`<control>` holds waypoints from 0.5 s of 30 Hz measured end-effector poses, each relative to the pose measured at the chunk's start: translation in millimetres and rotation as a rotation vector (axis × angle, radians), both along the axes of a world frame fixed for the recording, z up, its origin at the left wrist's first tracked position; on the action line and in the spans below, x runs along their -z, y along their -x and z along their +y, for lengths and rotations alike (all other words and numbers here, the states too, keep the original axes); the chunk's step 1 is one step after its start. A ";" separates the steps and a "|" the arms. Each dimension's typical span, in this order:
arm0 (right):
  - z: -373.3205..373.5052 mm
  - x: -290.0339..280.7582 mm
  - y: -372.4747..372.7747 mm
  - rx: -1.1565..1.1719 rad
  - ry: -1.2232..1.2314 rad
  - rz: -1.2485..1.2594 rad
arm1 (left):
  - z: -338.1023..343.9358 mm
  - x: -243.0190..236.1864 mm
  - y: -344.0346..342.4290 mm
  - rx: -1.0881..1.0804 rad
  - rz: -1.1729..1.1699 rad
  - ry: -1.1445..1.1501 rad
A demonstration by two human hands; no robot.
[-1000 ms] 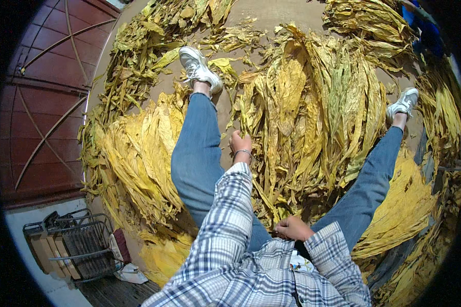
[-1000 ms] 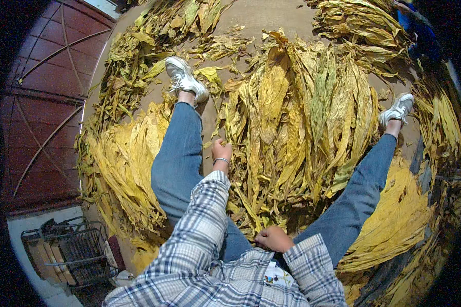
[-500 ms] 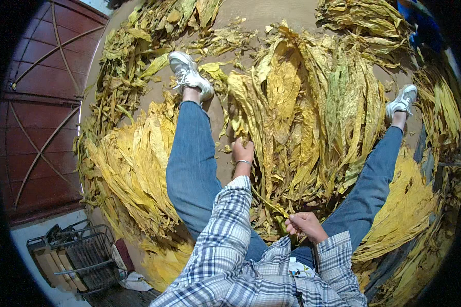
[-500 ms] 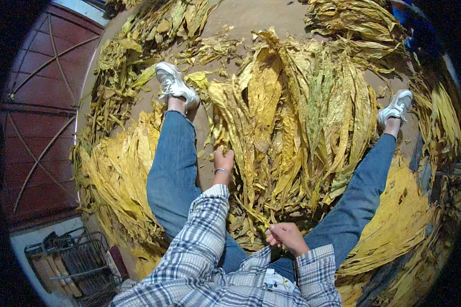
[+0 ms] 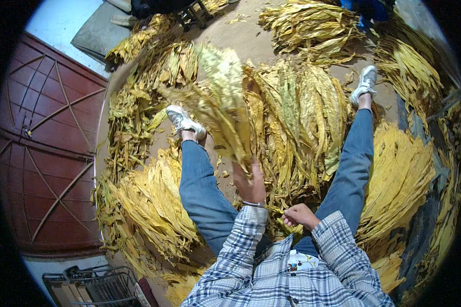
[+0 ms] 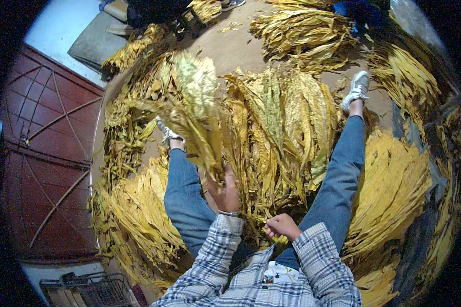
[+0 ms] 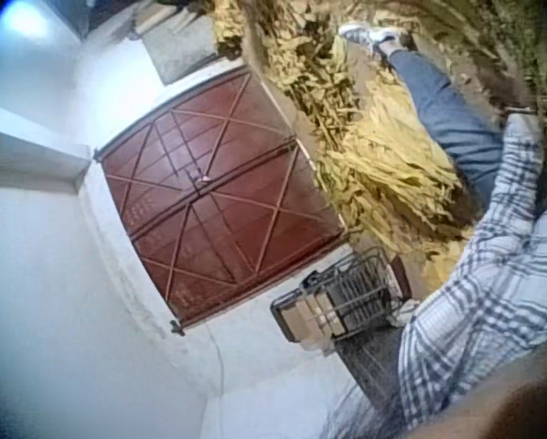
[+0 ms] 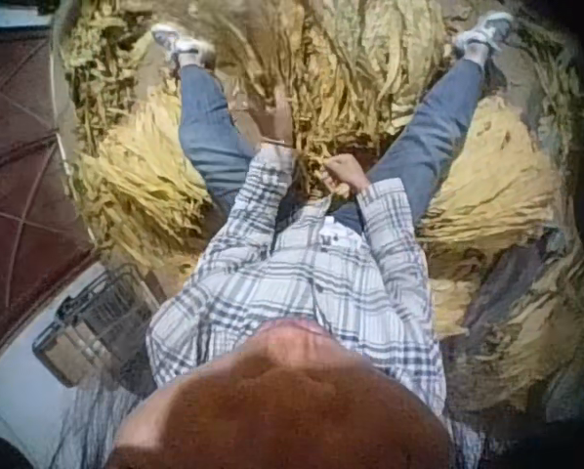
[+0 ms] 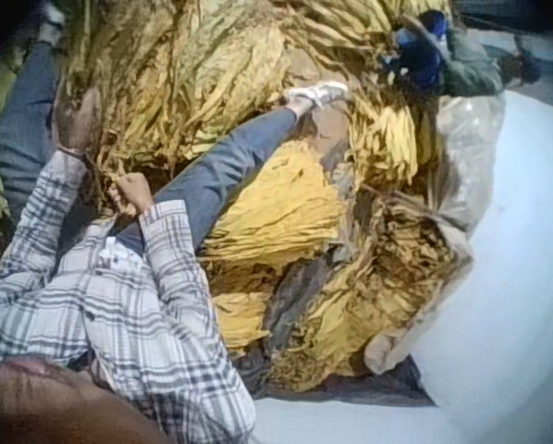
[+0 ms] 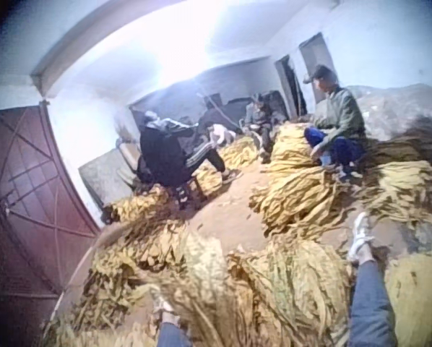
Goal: The person sits on the floor and sorts through a large pile of dried yellow leaves. They pick up individual leaves and place them back into the pile or aside.
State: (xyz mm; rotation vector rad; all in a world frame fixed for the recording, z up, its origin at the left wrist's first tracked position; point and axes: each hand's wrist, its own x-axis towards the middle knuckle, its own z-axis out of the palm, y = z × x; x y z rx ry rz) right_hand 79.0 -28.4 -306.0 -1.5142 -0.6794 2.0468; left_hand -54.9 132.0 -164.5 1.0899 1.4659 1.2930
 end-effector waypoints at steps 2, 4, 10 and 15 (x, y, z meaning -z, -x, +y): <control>0.9 -9.5 -1.8 -0.021 0.032 -0.049 | -15.4 15.4 -13.0 0.097 0.461 -0.377; -5.9 -12.7 -3.8 0.089 -0.004 0.048 | -30.8 37.0 -28.4 0.270 0.202 -0.092; -3.1 -21.3 -24.7 0.543 -0.077 -0.042 | -62.9 80.1 -44.9 0.298 0.354 0.334; 6.3 -9.7 -40.9 0.712 -0.121 -0.014 | -109.4 136.4 -50.2 0.303 -0.018 0.508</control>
